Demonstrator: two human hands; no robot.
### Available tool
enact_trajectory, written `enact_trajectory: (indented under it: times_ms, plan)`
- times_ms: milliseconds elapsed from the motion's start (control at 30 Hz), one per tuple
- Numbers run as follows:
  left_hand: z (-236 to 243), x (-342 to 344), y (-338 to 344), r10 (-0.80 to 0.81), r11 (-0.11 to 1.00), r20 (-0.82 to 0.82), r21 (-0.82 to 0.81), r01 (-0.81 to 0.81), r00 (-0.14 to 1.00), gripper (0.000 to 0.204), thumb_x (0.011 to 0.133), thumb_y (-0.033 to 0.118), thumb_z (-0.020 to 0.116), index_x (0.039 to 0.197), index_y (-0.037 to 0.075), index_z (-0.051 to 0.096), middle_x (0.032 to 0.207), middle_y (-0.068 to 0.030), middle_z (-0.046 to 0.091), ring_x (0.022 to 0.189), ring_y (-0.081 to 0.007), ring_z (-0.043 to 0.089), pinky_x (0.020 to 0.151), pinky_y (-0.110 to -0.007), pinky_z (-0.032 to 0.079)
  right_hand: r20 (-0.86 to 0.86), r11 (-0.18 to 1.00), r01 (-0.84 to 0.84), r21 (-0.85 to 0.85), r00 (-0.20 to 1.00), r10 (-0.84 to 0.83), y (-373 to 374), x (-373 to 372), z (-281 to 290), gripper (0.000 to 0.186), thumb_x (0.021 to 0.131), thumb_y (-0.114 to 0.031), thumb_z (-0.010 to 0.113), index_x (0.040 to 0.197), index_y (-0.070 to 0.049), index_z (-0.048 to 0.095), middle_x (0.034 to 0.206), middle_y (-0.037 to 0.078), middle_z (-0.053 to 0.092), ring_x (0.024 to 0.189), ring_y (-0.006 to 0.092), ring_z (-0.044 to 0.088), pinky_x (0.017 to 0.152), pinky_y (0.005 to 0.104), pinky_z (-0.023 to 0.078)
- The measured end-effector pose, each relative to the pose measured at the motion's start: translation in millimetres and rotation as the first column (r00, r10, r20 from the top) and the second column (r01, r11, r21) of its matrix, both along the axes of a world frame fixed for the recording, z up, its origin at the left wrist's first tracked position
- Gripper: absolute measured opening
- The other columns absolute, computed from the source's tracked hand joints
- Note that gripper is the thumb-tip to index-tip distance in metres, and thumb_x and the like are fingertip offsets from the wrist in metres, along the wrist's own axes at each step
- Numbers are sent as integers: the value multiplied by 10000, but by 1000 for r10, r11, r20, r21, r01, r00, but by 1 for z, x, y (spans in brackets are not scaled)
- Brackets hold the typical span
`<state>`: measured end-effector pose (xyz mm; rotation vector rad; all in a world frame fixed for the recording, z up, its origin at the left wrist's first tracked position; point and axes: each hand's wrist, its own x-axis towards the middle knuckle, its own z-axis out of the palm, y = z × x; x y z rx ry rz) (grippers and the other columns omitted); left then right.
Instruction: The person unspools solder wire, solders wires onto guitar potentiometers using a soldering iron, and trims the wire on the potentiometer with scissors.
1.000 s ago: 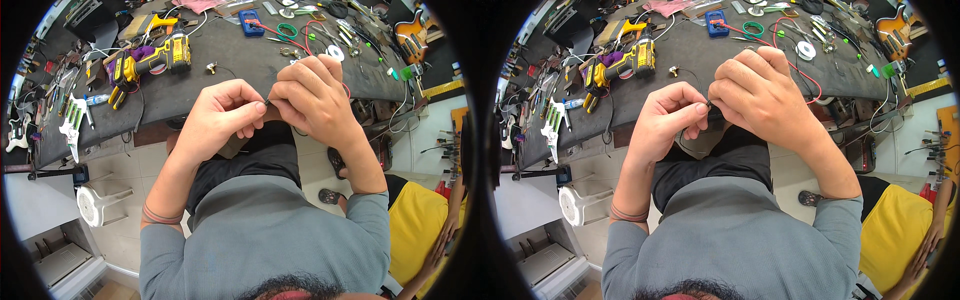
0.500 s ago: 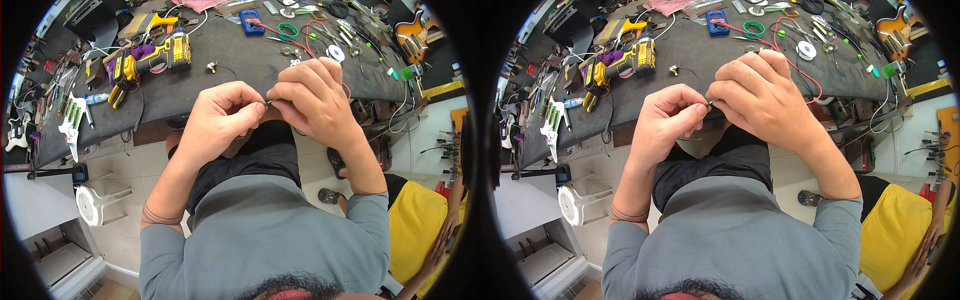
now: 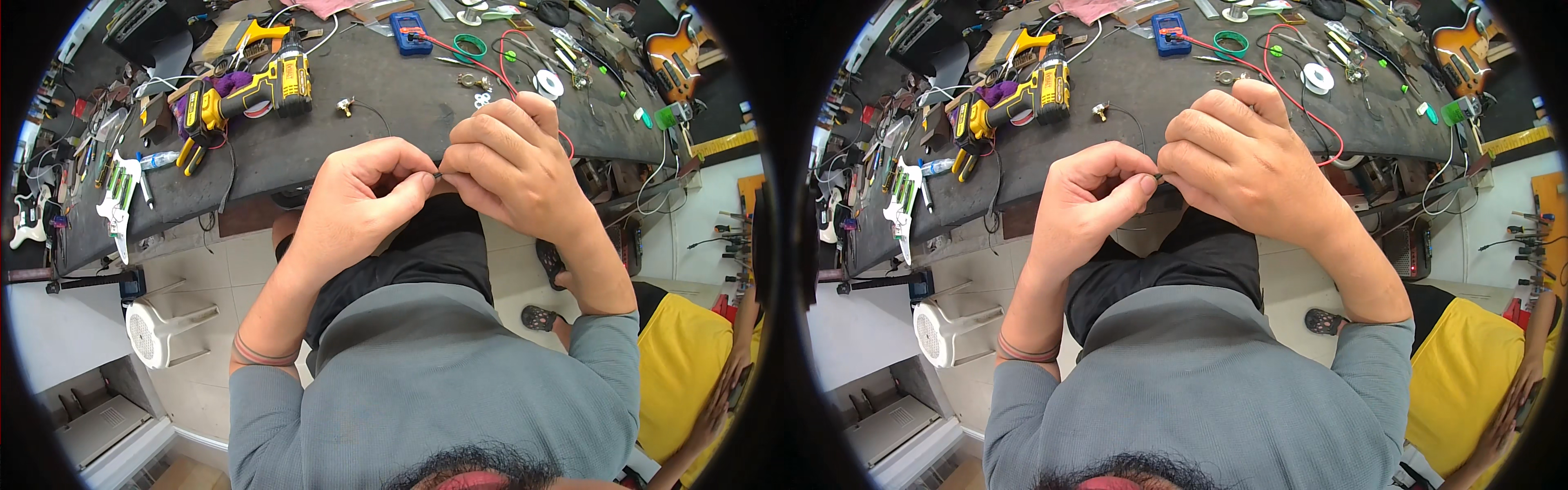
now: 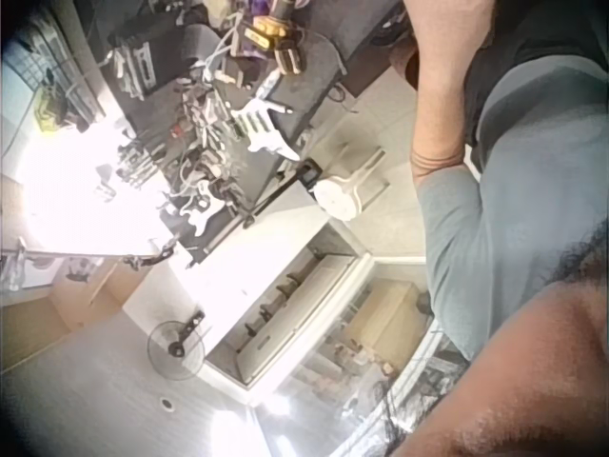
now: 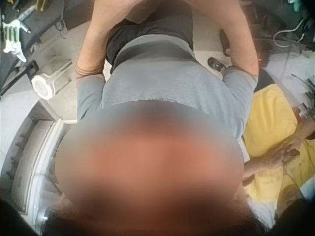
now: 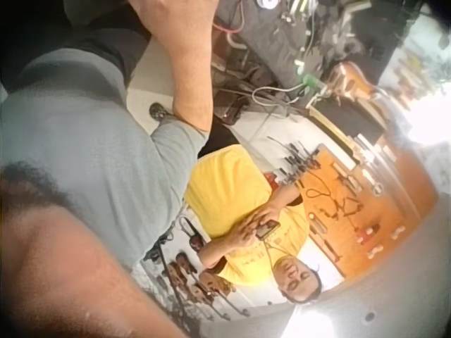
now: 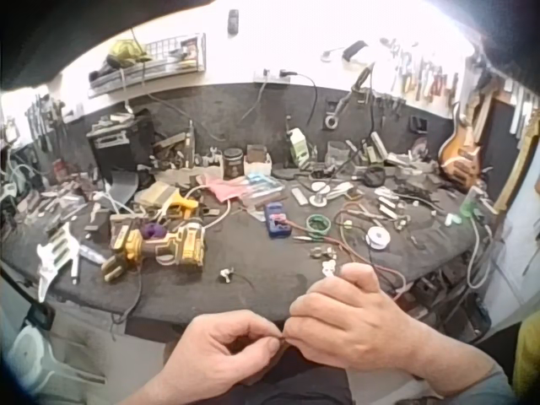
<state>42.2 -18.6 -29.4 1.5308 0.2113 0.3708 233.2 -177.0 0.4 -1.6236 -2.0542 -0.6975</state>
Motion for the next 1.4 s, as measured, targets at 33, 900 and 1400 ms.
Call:
enact_trajectory:
  times_ms: [33,900,1400]
  plan:
    - [1,0,-3,25,999,10,41,-26,1000,103,1056,36,773,1133,-31,787,902,6,745,780,-35,620,686,-215,469,-7,1000,-3,-11,1000,3,0,0,0,255,812,-220,868,1013,-182,716,1106,-37,669,1097,183,648,1066,414,419]
    - [-32,-6,5,-253,273,387,908,-318,887,358,780,-47,826,1131,-27,758,915,-108,675,776,-274,657,675,-404,552,-866,749,-575,-330,-131,-482,-12,-8,-44,236,1064,-244,721,1097,-11,747,931,-32,660,881,74,562,817,272,459]
    - [-13,-18,-7,-44,992,-113,-122,30,993,101,1060,73,765,1063,-25,791,921,40,731,808,-9,587,707,-215,485,-51,977,47,209,998,-37,-14,-22,-52,267,798,-225,855,1044,-212,752,1069,-61,756,986,167,741,1042,455,371]
